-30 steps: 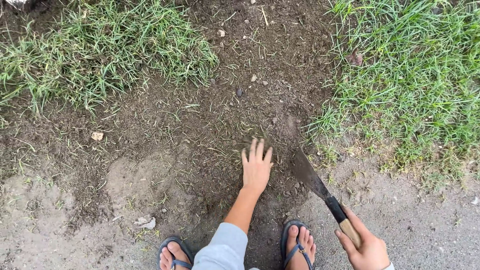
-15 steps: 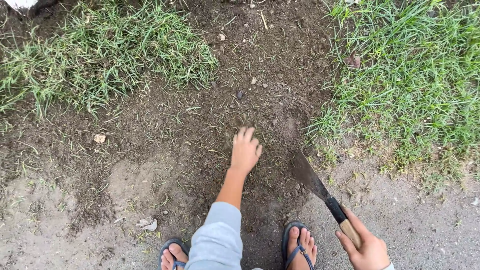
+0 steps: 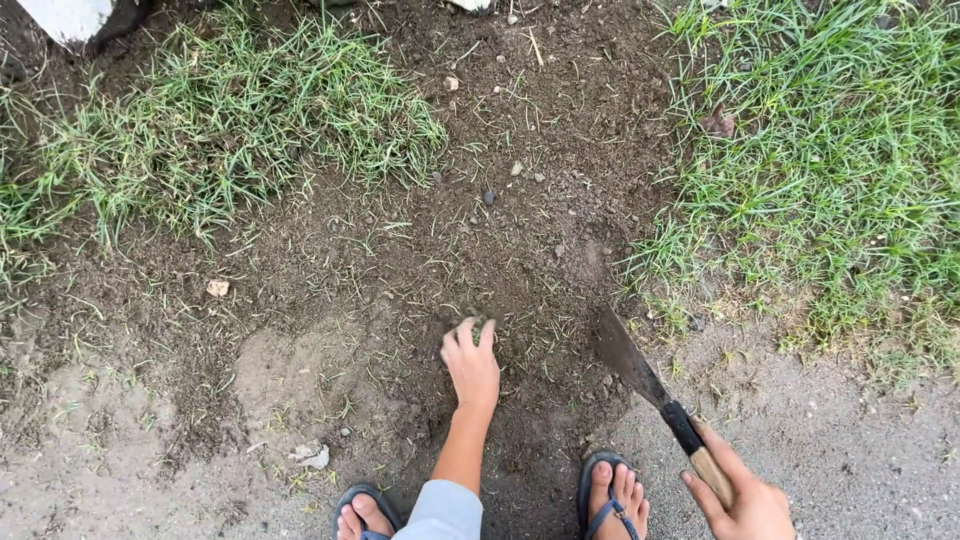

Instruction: Using a hand trowel to scrape soil and pulling weeds to create a clean edge between a lawn and a path.

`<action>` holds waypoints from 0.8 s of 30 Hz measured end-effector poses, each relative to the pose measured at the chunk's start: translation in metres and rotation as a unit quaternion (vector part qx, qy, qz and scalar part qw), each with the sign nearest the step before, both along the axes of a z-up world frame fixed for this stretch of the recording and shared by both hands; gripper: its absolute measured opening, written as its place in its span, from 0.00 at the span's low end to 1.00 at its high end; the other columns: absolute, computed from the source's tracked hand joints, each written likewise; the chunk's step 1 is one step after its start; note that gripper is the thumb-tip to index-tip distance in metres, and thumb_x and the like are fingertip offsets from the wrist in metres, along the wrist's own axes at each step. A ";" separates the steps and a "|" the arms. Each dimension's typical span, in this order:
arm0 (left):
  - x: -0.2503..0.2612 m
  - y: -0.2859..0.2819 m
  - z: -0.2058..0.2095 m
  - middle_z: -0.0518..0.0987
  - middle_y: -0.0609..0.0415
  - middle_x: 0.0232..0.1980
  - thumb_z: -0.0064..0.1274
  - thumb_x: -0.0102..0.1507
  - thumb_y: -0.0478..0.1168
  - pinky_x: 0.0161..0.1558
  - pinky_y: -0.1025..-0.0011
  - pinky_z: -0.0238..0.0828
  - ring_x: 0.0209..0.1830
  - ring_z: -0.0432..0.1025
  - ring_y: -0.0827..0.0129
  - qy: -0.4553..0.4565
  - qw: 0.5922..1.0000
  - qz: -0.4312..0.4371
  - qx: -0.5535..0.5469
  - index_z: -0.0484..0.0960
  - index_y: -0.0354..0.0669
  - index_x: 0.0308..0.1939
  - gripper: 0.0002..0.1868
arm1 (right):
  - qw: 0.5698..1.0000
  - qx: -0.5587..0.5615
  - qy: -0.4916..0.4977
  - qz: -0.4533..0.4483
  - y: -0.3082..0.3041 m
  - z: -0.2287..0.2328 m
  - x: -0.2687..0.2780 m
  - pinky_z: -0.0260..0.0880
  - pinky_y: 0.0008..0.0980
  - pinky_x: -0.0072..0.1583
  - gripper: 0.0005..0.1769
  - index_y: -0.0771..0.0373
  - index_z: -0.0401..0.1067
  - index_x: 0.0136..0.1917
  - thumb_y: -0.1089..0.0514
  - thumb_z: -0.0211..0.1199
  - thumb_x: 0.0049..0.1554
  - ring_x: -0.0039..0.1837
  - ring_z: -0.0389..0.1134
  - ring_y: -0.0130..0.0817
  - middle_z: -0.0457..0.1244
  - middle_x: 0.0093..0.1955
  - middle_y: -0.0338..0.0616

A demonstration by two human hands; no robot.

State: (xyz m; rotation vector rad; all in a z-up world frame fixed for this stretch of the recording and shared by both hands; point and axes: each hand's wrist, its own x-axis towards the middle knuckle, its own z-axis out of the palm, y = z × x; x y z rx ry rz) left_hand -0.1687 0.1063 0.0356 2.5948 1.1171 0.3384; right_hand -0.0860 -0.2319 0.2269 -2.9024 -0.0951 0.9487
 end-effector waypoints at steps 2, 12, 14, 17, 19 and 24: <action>0.011 0.008 0.021 0.67 0.28 0.66 0.52 0.58 0.19 0.51 0.56 0.77 0.55 0.72 0.49 -0.079 0.982 -0.078 -0.153 0.73 0.39 0.66 0.32 | 0.999 -0.031 0.022 -0.002 0.017 0.018 -0.001 0.80 0.25 0.58 0.43 0.15 0.54 0.78 0.35 0.62 0.51 0.41 0.82 0.32 0.79 0.41 0.26; 0.069 0.102 0.046 0.71 0.50 0.46 0.47 0.69 0.35 0.46 0.61 0.72 0.44 0.68 0.63 -0.167 0.961 0.063 -0.213 0.85 0.49 0.52 0.12 | 0.999 -0.014 0.019 -0.024 0.014 0.019 -0.001 0.76 0.27 0.59 0.42 0.17 0.57 0.77 0.36 0.65 0.51 0.48 0.82 0.35 0.77 0.46 0.24; 0.074 0.070 0.075 0.80 0.48 0.44 0.42 0.68 0.23 0.46 0.64 0.74 0.42 0.69 0.62 -0.155 0.970 -0.044 -0.182 0.82 0.36 0.43 0.13 | 0.999 -0.028 0.027 -0.035 0.018 0.021 0.000 0.74 0.25 0.63 0.42 0.15 0.56 0.77 0.36 0.64 0.51 0.47 0.82 0.32 0.79 0.44 0.26; 0.052 -0.007 0.053 0.78 0.47 0.64 0.46 0.56 0.15 0.75 0.55 0.60 0.67 0.68 0.57 -0.052 0.952 -0.244 -0.179 0.84 0.40 0.47 0.23 | 0.997 0.000 0.036 -0.067 0.028 0.031 -0.001 0.78 0.22 0.63 0.43 0.19 0.57 0.78 0.42 0.67 0.52 0.41 0.81 0.31 0.78 0.52 0.28; 0.038 -0.017 0.042 0.71 0.53 0.70 0.43 0.62 0.37 0.73 0.39 0.43 0.74 0.56 0.54 0.029 0.945 -0.303 -0.122 0.79 0.53 0.56 0.19 | 0.999 0.000 0.026 -0.039 0.014 0.018 0.000 0.79 0.25 0.62 0.43 0.18 0.56 0.77 0.39 0.65 0.51 0.40 0.82 0.32 0.79 0.49 0.26; 0.051 0.020 0.003 0.71 0.42 0.68 0.63 0.59 0.44 0.69 0.41 0.56 0.68 0.64 0.45 -0.032 0.962 -0.266 -0.041 0.80 0.55 0.53 0.19 | 0.998 -0.011 0.054 -0.015 0.010 0.014 0.000 0.88 0.23 0.48 0.45 0.23 0.49 0.81 0.39 0.63 0.53 0.32 0.78 0.28 0.77 0.50 0.26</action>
